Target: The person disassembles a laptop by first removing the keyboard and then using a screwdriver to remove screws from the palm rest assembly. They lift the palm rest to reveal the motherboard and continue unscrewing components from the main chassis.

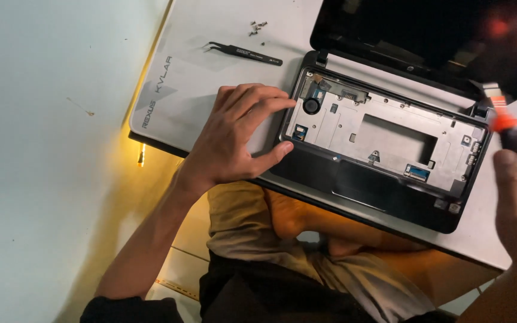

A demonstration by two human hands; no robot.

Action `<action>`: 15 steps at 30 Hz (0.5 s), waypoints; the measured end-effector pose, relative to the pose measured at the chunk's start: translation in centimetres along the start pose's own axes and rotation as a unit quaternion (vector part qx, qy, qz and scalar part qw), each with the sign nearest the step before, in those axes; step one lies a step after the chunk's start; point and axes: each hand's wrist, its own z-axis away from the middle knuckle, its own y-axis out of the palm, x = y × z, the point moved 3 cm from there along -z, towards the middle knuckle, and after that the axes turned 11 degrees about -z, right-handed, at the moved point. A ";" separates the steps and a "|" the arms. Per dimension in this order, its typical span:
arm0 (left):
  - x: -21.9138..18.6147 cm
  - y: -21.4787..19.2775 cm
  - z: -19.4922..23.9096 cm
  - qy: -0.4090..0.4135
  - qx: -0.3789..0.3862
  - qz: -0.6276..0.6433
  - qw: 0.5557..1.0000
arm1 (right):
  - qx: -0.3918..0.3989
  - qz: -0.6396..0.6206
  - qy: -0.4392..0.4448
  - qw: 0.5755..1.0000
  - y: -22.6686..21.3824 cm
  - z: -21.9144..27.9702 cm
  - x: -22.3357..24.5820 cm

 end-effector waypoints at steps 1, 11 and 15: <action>-0.2 -0.2 -0.1 -0.001 -0.017 -0.003 1.000 | 0.062 -0.066 -0.131 0.987 0.1 -1.6 4.3; -1.2 0.8 2.0 -0.064 -0.080 -0.014 0.995 | 0.136 -0.133 -0.286 0.939 5.7 -8.6 23.4; -1.2 0.7 2.2 -0.067 -0.112 -0.014 0.991 | 0.156 -0.136 -0.284 0.936 7.1 -9.3 24.3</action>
